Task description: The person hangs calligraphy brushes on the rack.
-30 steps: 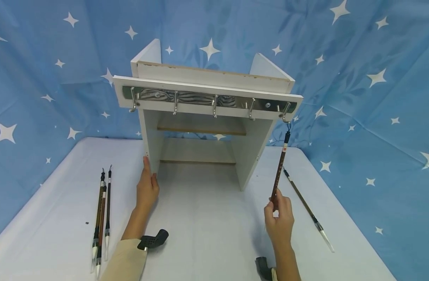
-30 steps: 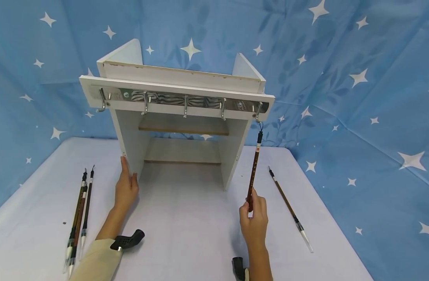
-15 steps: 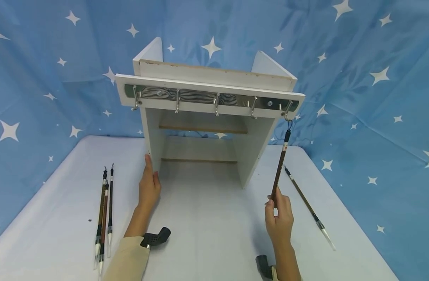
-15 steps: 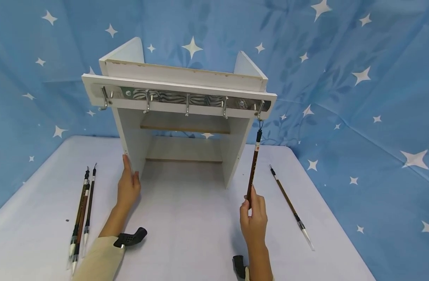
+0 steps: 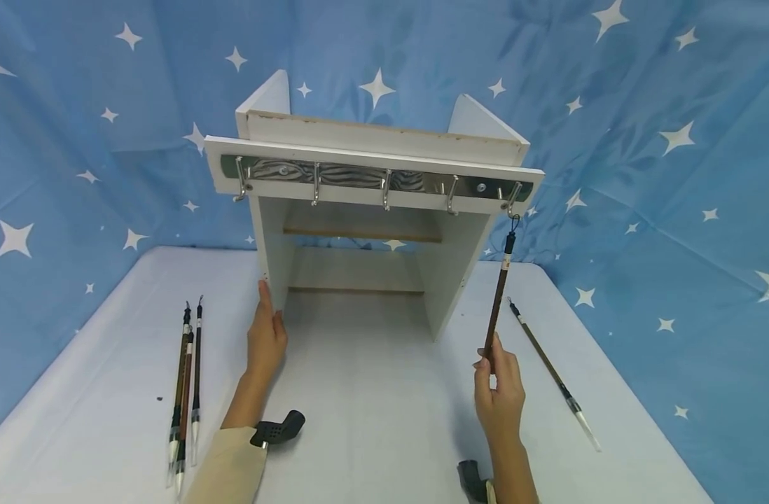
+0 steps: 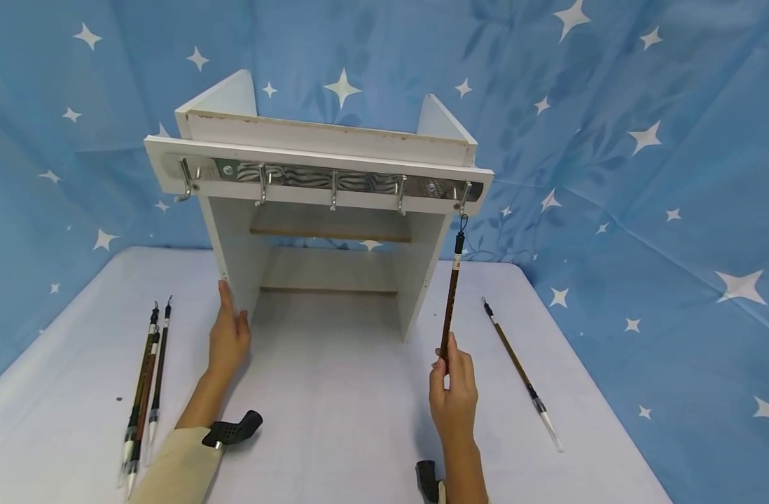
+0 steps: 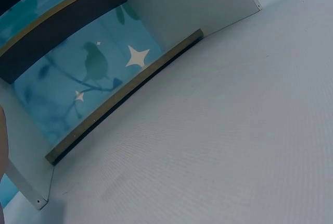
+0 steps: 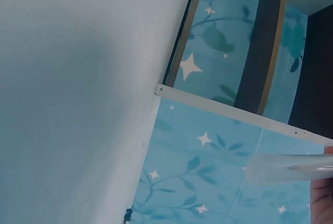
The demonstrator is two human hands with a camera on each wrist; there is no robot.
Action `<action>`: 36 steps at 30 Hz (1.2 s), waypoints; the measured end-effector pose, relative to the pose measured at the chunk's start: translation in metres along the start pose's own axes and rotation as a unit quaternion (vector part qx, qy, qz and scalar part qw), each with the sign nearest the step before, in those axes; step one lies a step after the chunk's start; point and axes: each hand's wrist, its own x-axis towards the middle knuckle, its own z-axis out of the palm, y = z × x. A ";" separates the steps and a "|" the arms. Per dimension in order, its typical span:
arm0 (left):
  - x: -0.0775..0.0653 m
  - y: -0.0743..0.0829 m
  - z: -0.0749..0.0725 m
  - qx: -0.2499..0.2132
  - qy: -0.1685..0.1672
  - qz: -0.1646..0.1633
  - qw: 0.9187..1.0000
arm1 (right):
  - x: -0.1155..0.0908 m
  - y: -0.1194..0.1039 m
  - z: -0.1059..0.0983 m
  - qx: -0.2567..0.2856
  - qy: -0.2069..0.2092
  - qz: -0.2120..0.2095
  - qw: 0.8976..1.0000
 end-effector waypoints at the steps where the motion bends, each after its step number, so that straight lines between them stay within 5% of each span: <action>1: 0.001 0.000 0.000 0.000 -0.001 0.001 1.000 | 0.000 0.000 0.000 0.001 0.001 -0.001 1.000; 21: 0.002 -0.001 -0.002 0.003 -0.010 -0.007 1.000 | -0.001 0.001 0.002 -0.003 -0.010 0.023 1.000; 36: 0.000 0.002 -0.002 0.006 -0.010 -0.009 1.000 | 0.001 0.000 0.000 -0.002 -0.005 -0.003 1.000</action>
